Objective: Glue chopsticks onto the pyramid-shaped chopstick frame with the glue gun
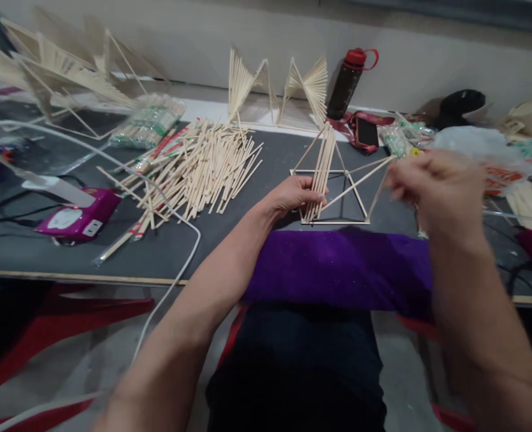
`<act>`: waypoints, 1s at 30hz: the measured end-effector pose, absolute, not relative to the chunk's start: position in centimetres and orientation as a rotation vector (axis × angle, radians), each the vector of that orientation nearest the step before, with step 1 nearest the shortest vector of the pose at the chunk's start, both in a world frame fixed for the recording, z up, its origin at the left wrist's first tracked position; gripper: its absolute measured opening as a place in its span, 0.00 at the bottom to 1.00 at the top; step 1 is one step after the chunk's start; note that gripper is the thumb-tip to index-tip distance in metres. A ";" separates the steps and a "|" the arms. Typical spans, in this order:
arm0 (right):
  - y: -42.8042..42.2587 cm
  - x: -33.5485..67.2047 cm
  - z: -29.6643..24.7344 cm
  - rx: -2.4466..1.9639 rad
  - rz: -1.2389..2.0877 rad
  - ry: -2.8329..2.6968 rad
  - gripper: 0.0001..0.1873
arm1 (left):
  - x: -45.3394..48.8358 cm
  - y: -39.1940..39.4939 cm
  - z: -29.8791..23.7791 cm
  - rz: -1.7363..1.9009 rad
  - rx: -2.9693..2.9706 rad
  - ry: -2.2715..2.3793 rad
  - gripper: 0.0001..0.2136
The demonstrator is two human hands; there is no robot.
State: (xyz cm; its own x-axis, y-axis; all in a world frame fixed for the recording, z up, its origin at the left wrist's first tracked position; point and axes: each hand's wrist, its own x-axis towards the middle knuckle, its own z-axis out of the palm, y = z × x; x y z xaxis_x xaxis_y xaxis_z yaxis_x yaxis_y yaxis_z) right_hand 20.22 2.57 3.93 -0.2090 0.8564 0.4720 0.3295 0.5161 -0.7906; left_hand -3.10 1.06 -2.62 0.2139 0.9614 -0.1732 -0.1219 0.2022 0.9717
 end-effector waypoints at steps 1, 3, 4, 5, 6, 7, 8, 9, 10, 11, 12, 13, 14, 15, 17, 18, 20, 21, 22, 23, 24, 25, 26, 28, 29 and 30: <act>0.7 20.1 2.8 -1.061 0.700 -1.839 0.06 | -3.0 1.0 -2.6 0.991 1.061 1.044 0.08; -1.9 19.4 0.2 -1.173 0.762 -1.995 0.05 | -3.0 1.0 -2.7 1.007 1.065 1.048 0.09; -2.6 18.9 -1.0 -1.203 0.765 -2.017 0.06 | -2.9 1.0 -2.7 1.016 1.062 1.047 0.09; -2.9 18.2 -2.0 -1.249 0.741 -2.041 0.07 | -2.8 1.0 -2.8 1.026 1.057 1.044 0.09; -3.0 17.5 -2.7 -1.293 0.709 -2.048 0.08 | -2.8 1.1 -2.8 1.032 1.052 1.036 0.08; -2.9 16.9 -3.2 -1.336 0.671 -2.049 0.08 | -2.7 1.1 -2.9 1.035 1.048 1.025 0.08; -2.8 16.3 -3.5 -1.380 0.619 -2.053 0.08 | -2.6 1.1 -2.9 1.035 1.048 1.012 0.08; -2.7 15.8 -3.6 -1.419 0.558 -2.060 0.09 | -2.5 1.2 -2.9 1.037 1.052 0.999 0.08; -2.6 15.3 -3.6 -1.451 0.490 -2.073 0.09 | -2.4 1.2 -3.0 1.040 1.059 0.990 0.08; -2.6 15.0 -3.5 -1.479 0.413 -2.090 0.09 | -2.3 1.2 -2.9 1.042 1.063 0.984 0.08; -2.7 14.7 -3.4 -1.503 0.334 -2.107 0.10 | -2.2 1.2 -2.9 1.044 1.064 0.978 0.08; -2.9 14.5 -3.3 -1.525 0.264 -2.124 0.10 | -2.1 1.2 -2.9 1.043 1.059 0.975 0.08; -3.0 14.3 -3.3 -1.543 0.205 -2.134 0.11 | -2.1 1.1 -2.8 1.039 1.051 0.975 0.08; -3.1 14.2 -3.3 -1.558 0.158 -2.139 0.12 | -2.0 1.1 -2.7 1.036 1.043 0.975 0.08; -3.2 14.1 -3.4 -1.575 0.096 -2.140 0.12 | -2.0 1.0 -2.5 1.037 1.035 0.980 0.08; -3.2 14.0 -3.5 -1.575 0.078 -2.137 0.12 | -2.0 1.0 -2.5 1.043 1.036 0.984 0.08; -3.2 13.9 -3.6 -1.573 0.057 -2.128 0.13 | -1.9 1.0 -2.4 1.052 1.034 0.987 0.08; -3.1 13.8 -3.6 -1.573 0.051 -2.125 0.13 | -1.9 1.0 -2.5 1.053 1.031 0.990 0.08; -3.1 13.8 -3.6 -1.576 0.044 -2.122 0.14 | -1.9 1.1 -2.6 1.053 1.028 0.991 0.08; -3.1 13.7 -3.7 -1.581 0.038 -2.120 0.14 | -1.8 1.2 -2.7 1.053 1.027 0.990 0.08; -3.1 13.7 -3.7 -1.588 0.030 -2.119 0.15 | -1.8 1.2 -2.8 1.054 1.027 0.990 0.07; -3.0 13.6 -3.7 -1.598 0.021 -2.121 0.15 | -1.7 1.3 -2.9 1.058 1.027 0.992 0.07; -3.0 13.6 -3.6 -1.610 0.012 -2.122 0.15 | -1.7 1.4 -2.9 1.062 1.029 0.994 0.07; -2.8 13.5 -3.6 -1.634 0.008 -2.123 0.16 | -1.6 1.4 -3.0 1.070 1.033 0.998 0.07; -2.7 13.4 -3.6 -1.646 0.017 -2.120 0.16 | -1.6 1.4 -3.0 1.072 1.037 1.001 0.07; -2.5 13.3 -3.5 -1.657 0.031 -2.114 0.16 | -1.7 1.4 -2.9 1.078 1.040 1.003 0.08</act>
